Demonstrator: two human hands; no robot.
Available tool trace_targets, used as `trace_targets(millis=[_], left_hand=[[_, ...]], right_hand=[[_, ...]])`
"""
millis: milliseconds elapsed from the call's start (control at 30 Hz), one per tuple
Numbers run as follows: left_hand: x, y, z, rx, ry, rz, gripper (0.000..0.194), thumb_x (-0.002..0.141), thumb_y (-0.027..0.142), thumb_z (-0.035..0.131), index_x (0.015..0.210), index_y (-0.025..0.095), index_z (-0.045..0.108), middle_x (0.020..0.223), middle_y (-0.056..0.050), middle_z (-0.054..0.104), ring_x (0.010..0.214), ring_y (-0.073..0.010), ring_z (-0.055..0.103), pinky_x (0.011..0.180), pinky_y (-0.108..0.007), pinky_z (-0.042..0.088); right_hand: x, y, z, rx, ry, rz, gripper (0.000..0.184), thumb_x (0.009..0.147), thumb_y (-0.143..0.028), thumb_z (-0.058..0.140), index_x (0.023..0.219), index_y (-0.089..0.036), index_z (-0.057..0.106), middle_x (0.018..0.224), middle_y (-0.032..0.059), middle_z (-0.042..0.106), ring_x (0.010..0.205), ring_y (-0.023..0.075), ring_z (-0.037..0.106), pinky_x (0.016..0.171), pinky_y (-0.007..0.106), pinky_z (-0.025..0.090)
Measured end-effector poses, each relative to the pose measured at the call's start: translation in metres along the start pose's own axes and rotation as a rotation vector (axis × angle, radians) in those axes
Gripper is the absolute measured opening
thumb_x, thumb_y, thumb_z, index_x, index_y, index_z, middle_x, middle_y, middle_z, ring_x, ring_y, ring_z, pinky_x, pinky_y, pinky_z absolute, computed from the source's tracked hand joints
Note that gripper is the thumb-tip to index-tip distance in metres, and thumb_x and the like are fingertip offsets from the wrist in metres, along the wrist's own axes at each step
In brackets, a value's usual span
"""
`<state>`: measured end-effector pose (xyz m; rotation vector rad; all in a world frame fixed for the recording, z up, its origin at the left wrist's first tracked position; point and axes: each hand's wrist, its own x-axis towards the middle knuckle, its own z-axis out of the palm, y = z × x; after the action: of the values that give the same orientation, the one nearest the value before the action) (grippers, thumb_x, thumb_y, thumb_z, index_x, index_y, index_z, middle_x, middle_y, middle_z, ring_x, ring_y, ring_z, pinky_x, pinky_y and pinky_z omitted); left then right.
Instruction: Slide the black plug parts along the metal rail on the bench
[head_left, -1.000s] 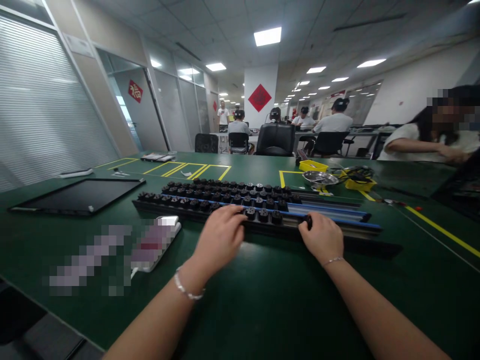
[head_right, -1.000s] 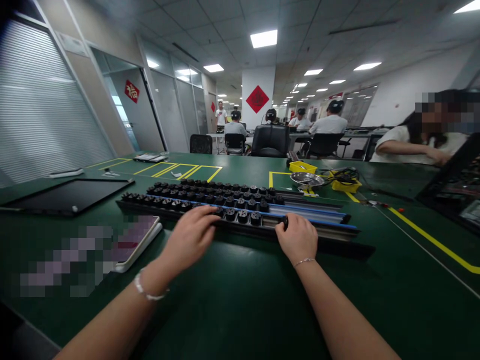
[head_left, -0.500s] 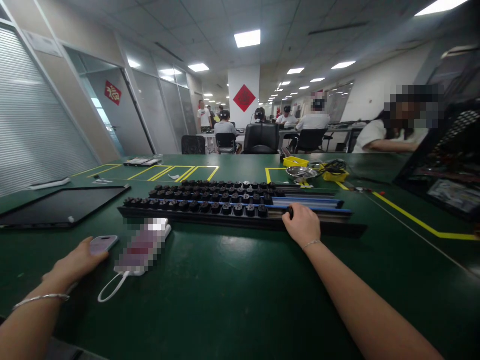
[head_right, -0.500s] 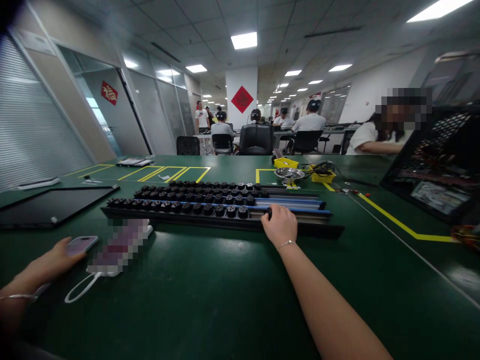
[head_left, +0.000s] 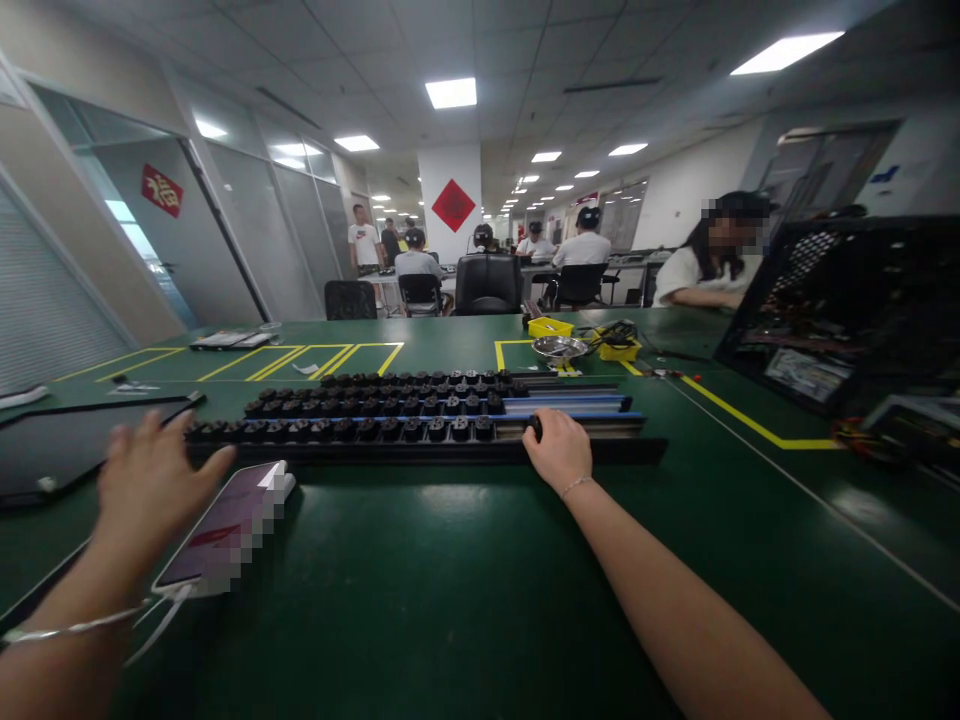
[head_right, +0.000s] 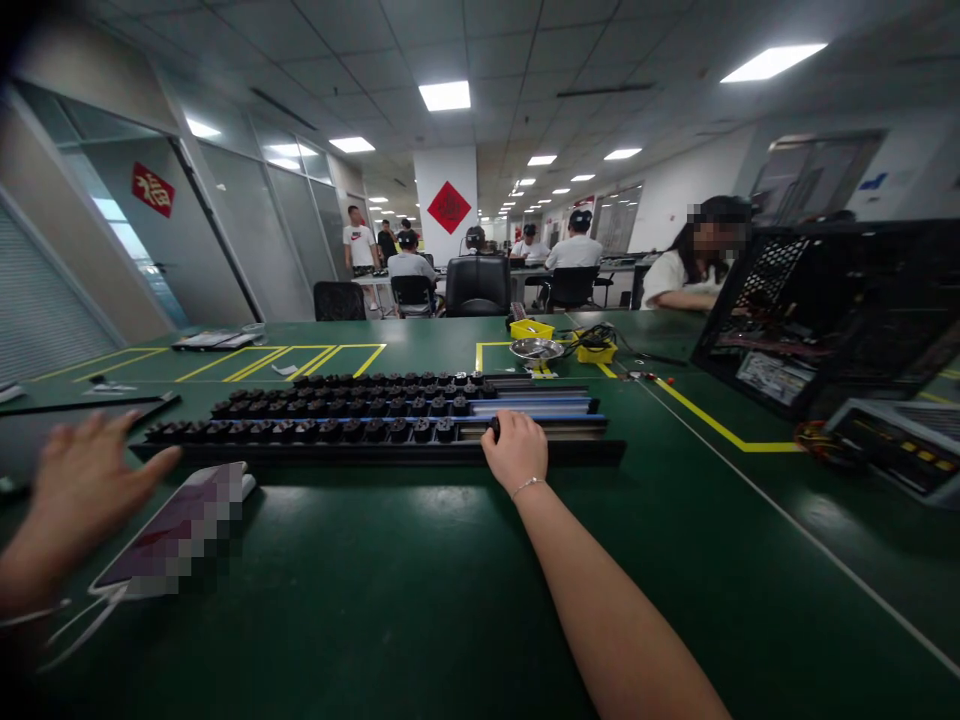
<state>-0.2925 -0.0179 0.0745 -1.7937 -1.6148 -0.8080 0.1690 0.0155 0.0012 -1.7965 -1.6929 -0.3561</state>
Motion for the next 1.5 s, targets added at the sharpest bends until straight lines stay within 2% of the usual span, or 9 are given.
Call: trace_targets(millis=[67,167,233,300,400,500,933,1167,1500], left_hand=[[0.011,0.090,0.005,-0.092,-0.035,0.053,0.049,0.085,0.040,0.041,0.122,0.008,0.048,0.138,-0.018,0.042,0.134,-0.0344,0.029,0.104,-0.056,0.032],[0.003,0.221,0.030,-0.308,-0.189,0.387,0.043,0.087,0.027,0.039,0.128,0.016,0.045,0.144,-0.010,0.039,0.136,-0.0222,0.026,0.111,-0.044,0.029],[-0.010,0.281,0.052,-0.351,-0.281,0.494,0.047,0.086,0.026,0.041,0.131,0.018,0.043,0.145,-0.008,0.038,0.137,-0.0219,0.025,0.112,-0.044,0.026],[-0.022,0.313,0.071,-0.364,-0.335,0.497,0.052,0.085,0.028,0.043,0.135,0.017,0.039,0.143,-0.009,0.041,0.136,-0.0235,0.029,0.112,-0.046,0.025],[-0.031,0.323,0.088,-0.370,-0.327,0.440,0.053,0.085,0.029,0.042,0.136,0.016,0.038,0.139,-0.010,0.047,0.134,-0.0254,0.031,0.113,-0.051,0.017],[-0.033,0.320,0.090,-0.375,-0.320,0.436,0.052,0.085,0.027,0.041,0.136,0.016,0.038,0.139,-0.010,0.047,0.134,-0.0252,0.032,0.114,-0.049,0.015],[-0.043,0.329,0.094,-0.412,-0.316,0.419,0.060,0.080,0.017,0.039,0.138,0.005,0.031,0.144,-0.017,0.037,0.138,-0.0282,0.022,0.112,-0.046,0.024],[-0.038,0.331,0.090,-0.489,-0.326,0.377,0.057,0.076,0.017,0.046,0.132,0.010,0.039,0.132,-0.015,0.049,0.125,-0.0262,0.040,0.108,-0.046,0.030],[-0.033,0.329,0.087,-0.540,-0.358,0.351,0.055,0.074,0.016,0.047,0.128,0.014,0.042,0.124,-0.009,0.053,0.117,-0.0240,0.044,0.107,-0.043,0.031]], right_hand=[[0.000,0.001,-0.001,0.015,-0.004,-0.005,0.021,0.082,-0.031,0.046,0.091,-0.018,0.059,0.091,0.0069,0.063,0.090,0.0196,0.053,0.080,0.030,0.033],[0.000,0.000,-0.001,0.017,-0.007,-0.007,0.023,0.083,-0.034,0.047,0.093,-0.018,0.060,0.092,0.0070,0.064,0.092,0.0195,0.053,0.080,0.030,0.034],[0.000,-0.001,-0.002,0.011,-0.002,0.006,0.022,0.083,-0.034,0.047,0.092,-0.019,0.060,0.091,0.0067,0.065,0.091,0.0193,0.053,0.079,0.030,0.034],[0.000,-0.001,-0.002,0.007,0.007,0.025,0.020,0.082,-0.033,0.048,0.091,-0.019,0.060,0.089,0.0062,0.065,0.089,0.0191,0.054,0.078,0.030,0.034],[-0.001,-0.002,-0.001,0.015,0.012,0.027,0.018,0.082,-0.032,0.048,0.090,-0.020,0.060,0.089,0.0056,0.065,0.089,0.0190,0.054,0.079,0.030,0.035],[-0.001,-0.002,0.000,0.021,0.016,0.033,0.018,0.082,-0.031,0.048,0.089,-0.020,0.059,0.088,0.0057,0.065,0.089,0.0193,0.054,0.081,0.030,0.035],[0.001,0.001,0.000,0.023,-0.030,0.041,0.015,0.080,-0.027,0.048,0.088,-0.019,0.058,0.088,0.0068,0.065,0.093,0.0204,0.055,0.084,0.030,0.036],[-0.002,0.004,0.001,-0.039,0.032,0.007,0.016,0.080,-0.028,0.050,0.090,-0.019,0.059,0.092,0.0072,0.066,0.101,0.0235,0.054,0.092,0.036,0.034],[-0.003,0.007,0.005,-0.055,0.038,0.024,0.013,0.079,-0.027,0.050,0.087,-0.020,0.059,0.090,0.0068,0.067,0.101,0.0250,0.056,0.091,0.035,0.036]])
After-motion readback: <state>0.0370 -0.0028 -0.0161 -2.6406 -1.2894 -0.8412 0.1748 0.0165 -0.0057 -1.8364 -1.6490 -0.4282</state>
